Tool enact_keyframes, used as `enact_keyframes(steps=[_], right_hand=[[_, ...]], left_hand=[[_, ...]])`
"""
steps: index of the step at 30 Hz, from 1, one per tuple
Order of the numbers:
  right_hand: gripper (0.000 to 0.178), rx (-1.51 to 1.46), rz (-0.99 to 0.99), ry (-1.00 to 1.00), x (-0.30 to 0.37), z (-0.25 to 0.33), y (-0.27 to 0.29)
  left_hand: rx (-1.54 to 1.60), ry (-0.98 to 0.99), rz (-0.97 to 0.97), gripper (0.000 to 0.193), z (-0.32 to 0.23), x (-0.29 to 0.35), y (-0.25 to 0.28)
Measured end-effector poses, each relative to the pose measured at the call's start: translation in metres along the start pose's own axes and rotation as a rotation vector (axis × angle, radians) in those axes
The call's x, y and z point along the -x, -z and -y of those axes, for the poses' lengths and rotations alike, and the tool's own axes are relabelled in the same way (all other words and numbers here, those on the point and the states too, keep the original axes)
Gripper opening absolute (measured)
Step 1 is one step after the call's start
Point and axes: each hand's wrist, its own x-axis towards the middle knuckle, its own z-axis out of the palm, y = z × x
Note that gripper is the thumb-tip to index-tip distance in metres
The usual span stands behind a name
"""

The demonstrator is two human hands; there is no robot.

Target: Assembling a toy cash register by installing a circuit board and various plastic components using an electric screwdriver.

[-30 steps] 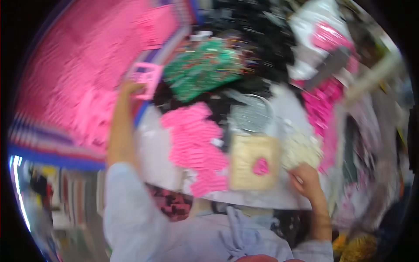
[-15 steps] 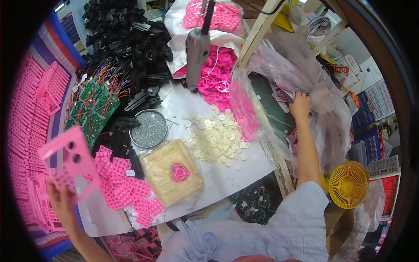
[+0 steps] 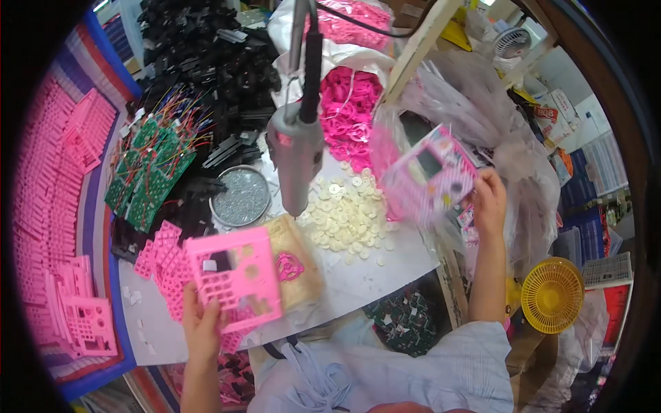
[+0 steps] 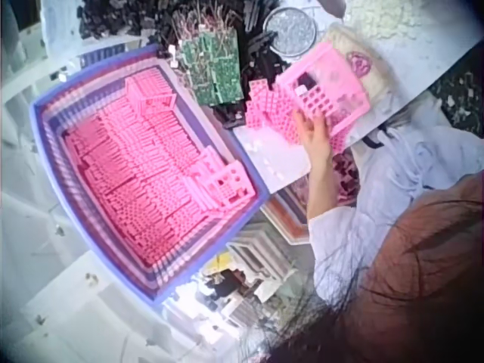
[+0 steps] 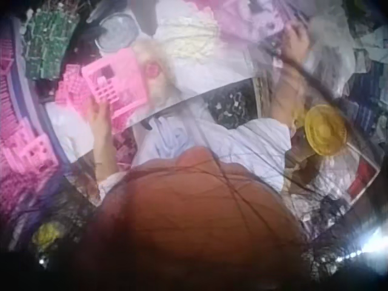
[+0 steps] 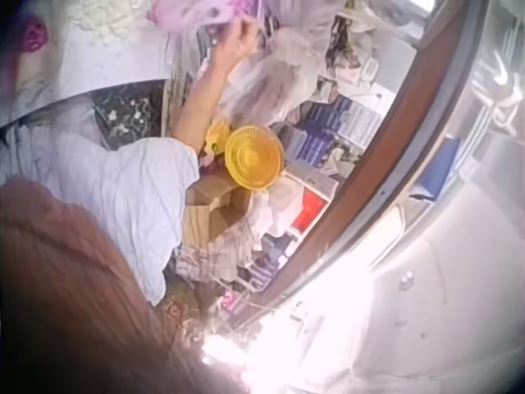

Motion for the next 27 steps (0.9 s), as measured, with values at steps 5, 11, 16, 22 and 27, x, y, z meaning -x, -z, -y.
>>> enact_keyframes(steps=[5,11,16,22,27], right_hand=[[0.013,-0.489,0.397,-0.288,0.063,-0.013,-0.103],[0.017,-0.22,0.846,-0.384,0.075,-0.007,-0.214],[0.058,0.305,0.481,0.331,0.082,-0.013,-0.246],[0.071,-0.486,0.769,-0.487,0.136,-0.047,-0.267],[0.062,-0.557,0.701,-0.351,0.145,-0.038,-0.283]], left_hand=[[0.15,0.032,0.021,0.04,0.018,-0.016,-0.043],[0.3,0.188,0.181,0.049,0.045,-0.013,-0.037],[0.236,0.159,0.098,0.044,0.023,0.006,-0.034],[-0.136,-0.094,-0.048,0.051,0.037,0.001,-0.031],[-0.743,-0.596,-0.202,0.076,0.034,-0.011,-0.041]])
